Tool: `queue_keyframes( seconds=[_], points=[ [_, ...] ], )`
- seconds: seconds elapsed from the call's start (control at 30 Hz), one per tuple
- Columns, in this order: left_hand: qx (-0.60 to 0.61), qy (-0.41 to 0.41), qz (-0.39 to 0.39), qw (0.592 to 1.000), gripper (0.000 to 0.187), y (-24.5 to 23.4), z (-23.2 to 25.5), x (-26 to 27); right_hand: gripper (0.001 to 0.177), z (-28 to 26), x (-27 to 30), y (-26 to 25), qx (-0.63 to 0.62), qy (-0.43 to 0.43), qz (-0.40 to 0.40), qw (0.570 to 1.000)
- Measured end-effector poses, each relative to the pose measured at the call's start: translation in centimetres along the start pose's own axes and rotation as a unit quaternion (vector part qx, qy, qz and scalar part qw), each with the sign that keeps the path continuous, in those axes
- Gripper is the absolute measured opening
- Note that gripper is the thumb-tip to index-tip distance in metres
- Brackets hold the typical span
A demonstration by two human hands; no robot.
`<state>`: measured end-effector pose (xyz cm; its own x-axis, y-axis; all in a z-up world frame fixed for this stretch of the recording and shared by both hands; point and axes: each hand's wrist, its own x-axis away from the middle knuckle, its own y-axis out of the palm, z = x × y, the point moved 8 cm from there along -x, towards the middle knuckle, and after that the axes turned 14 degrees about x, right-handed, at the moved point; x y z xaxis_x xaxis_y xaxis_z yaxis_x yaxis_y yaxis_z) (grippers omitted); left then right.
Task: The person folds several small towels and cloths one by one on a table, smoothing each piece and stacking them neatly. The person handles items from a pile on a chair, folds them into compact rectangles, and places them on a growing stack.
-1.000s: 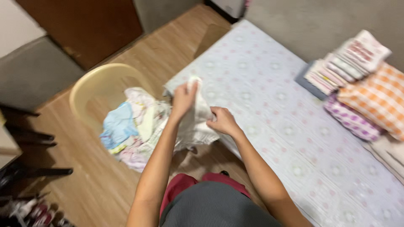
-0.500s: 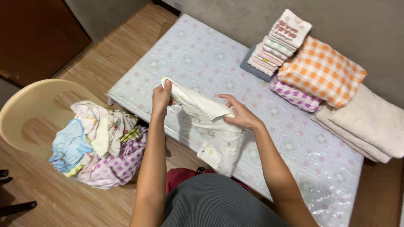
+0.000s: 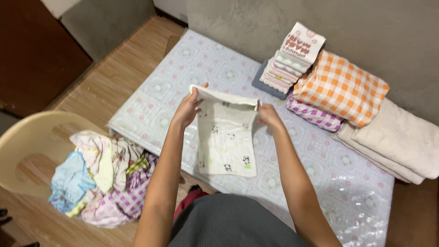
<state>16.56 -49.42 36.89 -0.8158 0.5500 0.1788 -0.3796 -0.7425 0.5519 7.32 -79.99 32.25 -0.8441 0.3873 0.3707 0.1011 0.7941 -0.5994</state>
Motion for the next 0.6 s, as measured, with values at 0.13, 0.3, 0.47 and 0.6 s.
queue_keyframes(
  seconds=[0.13,0.3,0.47,0.6],
  points=[
    [-0.027,0.104,-0.04,0.993,0.059,3.0,6.5,-3.6,0.028,-7.4,-0.4,-4.6,-0.259,-0.121,0.035,0.958],
    [-0.047,0.224,-0.049,0.972,0.054,4.5,11.0,-3.6,0.026,-11.3,3.4,-8.6,-0.292,-0.34,0.059,0.892],
    [-0.12,0.164,-0.077,0.976,0.036,-0.9,3.9,-0.8,0.032,-3.1,4.1,-3.8,-0.137,-0.328,0.104,0.929],
    [-0.21,-0.03,-0.055,0.976,0.038,-5.8,-6.7,2.5,0.037,6.7,4.5,3.6,-0.016,-0.267,0.099,0.959]
  ],
)
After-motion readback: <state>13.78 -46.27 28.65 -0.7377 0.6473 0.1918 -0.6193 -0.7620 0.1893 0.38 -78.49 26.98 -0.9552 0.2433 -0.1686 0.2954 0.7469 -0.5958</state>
